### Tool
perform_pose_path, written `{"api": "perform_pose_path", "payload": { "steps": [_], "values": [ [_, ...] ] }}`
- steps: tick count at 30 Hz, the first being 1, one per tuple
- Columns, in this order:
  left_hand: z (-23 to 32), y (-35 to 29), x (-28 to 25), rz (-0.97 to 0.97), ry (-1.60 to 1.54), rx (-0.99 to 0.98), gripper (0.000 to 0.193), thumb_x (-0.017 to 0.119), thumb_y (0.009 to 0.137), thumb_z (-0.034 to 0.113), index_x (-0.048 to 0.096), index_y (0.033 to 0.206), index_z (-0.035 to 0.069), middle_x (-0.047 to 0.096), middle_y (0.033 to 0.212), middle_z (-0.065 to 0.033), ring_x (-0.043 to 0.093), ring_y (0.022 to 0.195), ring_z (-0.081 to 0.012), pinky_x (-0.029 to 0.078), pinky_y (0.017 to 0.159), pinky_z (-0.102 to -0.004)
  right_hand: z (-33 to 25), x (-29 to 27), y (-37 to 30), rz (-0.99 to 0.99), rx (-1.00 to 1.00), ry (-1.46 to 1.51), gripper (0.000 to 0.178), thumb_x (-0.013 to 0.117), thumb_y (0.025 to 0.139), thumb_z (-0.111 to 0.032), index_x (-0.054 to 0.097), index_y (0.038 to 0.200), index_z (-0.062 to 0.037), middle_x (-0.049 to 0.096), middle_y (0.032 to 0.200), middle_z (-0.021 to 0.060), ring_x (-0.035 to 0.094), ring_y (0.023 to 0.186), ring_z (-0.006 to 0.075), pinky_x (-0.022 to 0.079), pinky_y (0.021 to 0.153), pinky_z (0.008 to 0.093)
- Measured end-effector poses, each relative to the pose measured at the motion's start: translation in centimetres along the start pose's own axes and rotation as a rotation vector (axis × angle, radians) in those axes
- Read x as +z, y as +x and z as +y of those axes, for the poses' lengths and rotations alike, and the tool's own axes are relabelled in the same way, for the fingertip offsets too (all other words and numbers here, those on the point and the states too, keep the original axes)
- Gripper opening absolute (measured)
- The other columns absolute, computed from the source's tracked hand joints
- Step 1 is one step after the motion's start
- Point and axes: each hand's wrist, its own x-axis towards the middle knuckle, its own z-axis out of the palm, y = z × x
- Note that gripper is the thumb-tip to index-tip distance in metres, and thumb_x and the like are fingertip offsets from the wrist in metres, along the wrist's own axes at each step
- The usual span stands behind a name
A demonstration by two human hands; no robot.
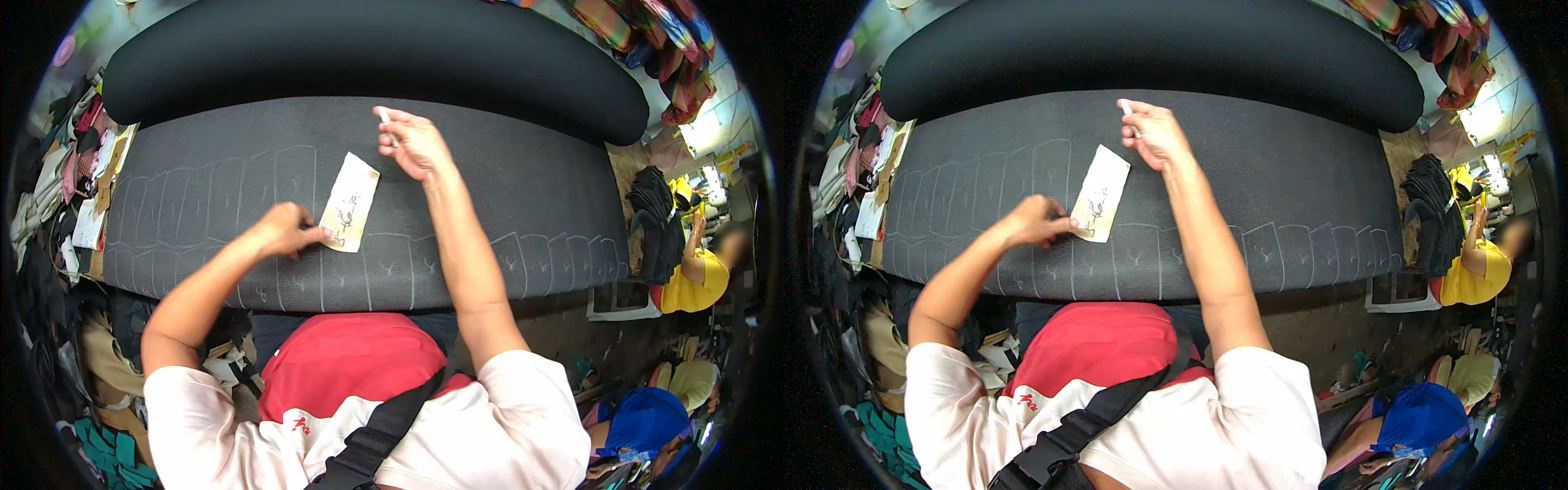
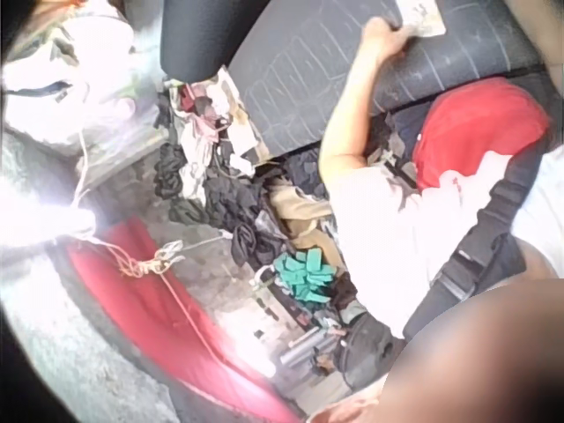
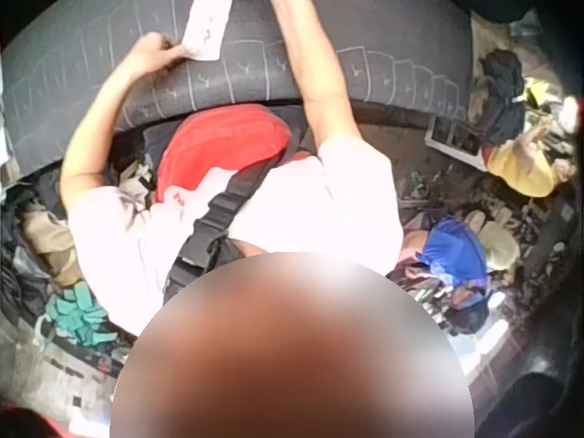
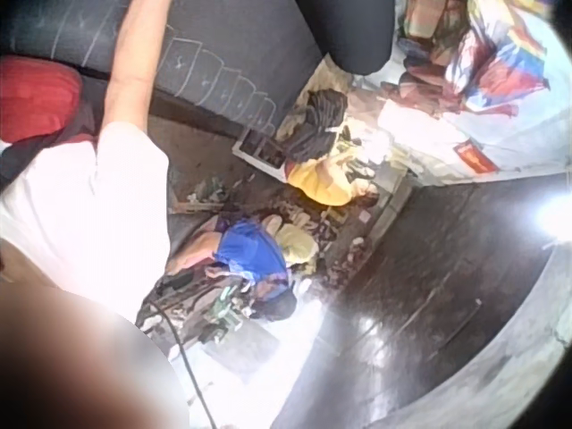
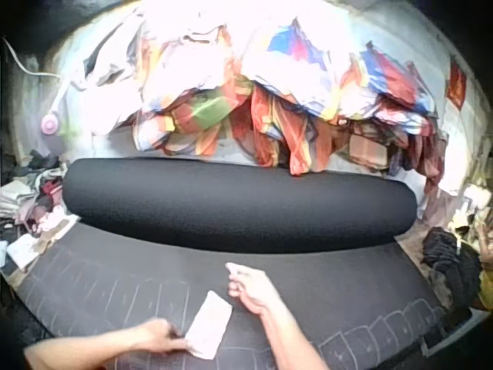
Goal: The person uses a small rectangular template and a white chalk-like marker to mark a large roll of dark fabric. They repeatedly place the template on the fabric, trace or mark along its edges, then lift and reposition it to create a series of aligned marks across the surface.
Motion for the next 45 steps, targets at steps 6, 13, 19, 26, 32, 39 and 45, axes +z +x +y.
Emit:
{"api": "perform_pose_path", "payload": {
  "steps": [6,13,19,26,32,39,45],
  "values": [
    [2.7,5.6,-4.3,0.301,-0.063,0.296,0.042,0.068,0.082,0.027,0.062,0.106,-0.006,0.067,0.088,-0.0157,0.065,0.082,-0.0211,0.051,0.069,-0.0310,5.3,-0.5,2.2,-0.048,-0.063,0.218,0.025,0.061,0.086,-0.008,0.057,0.110,-0.0019,0.064,0.092,0.0072,0.059,0.074,0.0127,0.050,0.063,0.0269],
    [5.1,12.2,-2.3,0.338,-0.787,0.442,0.039,0.068,0.082,0.018,0.060,0.113,-0.003,0.065,0.101,-0.0116,0.062,0.090,-0.0153,0.049,0.074,-0.0271,8.3,-3.1,3.2,-0.065,-0.062,0.408,0.027,0.060,0.086,-0.003,0.052,0.112,-0.0028,0.065,0.091,0.0098,0.062,0.071,0.0145,0.051,0.057,0.0228],
    [4.2,15.4,2.0,0.351,-1.086,0.487,0.033,0.067,0.078,0.002,0.061,0.110,-0.005,0.063,0.095,-0.0097,0.059,0.081,-0.0119,0.050,0.073,-0.0242,8.0,-4.1,3.3,-0.009,-0.094,0.332,0.022,0.060,0.084,0.001,0.050,0.104,0.0007,0.065,0.092,0.0133,0.064,0.080,0.0181,0.054,0.071,0.0300],
    [3.4,15.7,1.7,0.334,-1.144,0.539,0.021,0.068,0.080,0.004,0.064,0.099,-0.003,0.065,0.081,-0.0066,0.059,0.070,-0.0091,0.050,0.065,-0.0211,7.7,-3.3,2.9,0.018,-0.052,0.329,0.012,0.060,0.085,-0.001,0.057,0.097,0.0015,0.063,0.089,0.0120,0.063,0.075,0.0175,0.055,0.070,0.0286],
    [4.5,15.1,1.6,0.415,-1.191,0.538,0.027,0.069,0.076,-0.001,0.061,0.102,-0.003,0.065,0.083,-0.0086,0.062,0.074,-0.0110,0.051,0.066,-0.0217,7.6,-2.7,2.7,0.015,-0.084,0.403,0.014,0.059,0.087,-0.002,0.056,0.100,0.0016,0.062,0.089,0.0126,0.063,0.071,0.0167,0.056,0.065,0.0265],
    [5.0,14.1,1.1,0.645,-0.782,0.545,0.039,0.069,0.075,-0.003,0.058,0.112,-0.002,0.067,0.086,-0.0106,0.064,0.076,-0.0127,0.054,0.068,-0.0226,7.4,-2.0,2.5,0.210,-0.306,-0.175,0.023,0.062,0.086,-0.007,0.058,0.106,0.0033,0.063,0.092,0.0106,0.062,0.077,0.0127,0.053,0.069,0.0230],
    [5.1,13.6,0.9,0.645,-0.590,0.554,0.039,0.070,0.074,-0.001,0.061,0.112,0.000,0.069,0.085,-0.0111,0.065,0.073,-0.0115,0.054,0.068,-0.0229,7.4,-2.1,2.6,0.233,-0.450,-0.306,0.014,0.066,0.084,-0.007,0.068,0.092,0.0041,0.063,0.086,0.0074,0.058,0.070,0.0090,0.050,0.064,0.0208]
  ]
}}
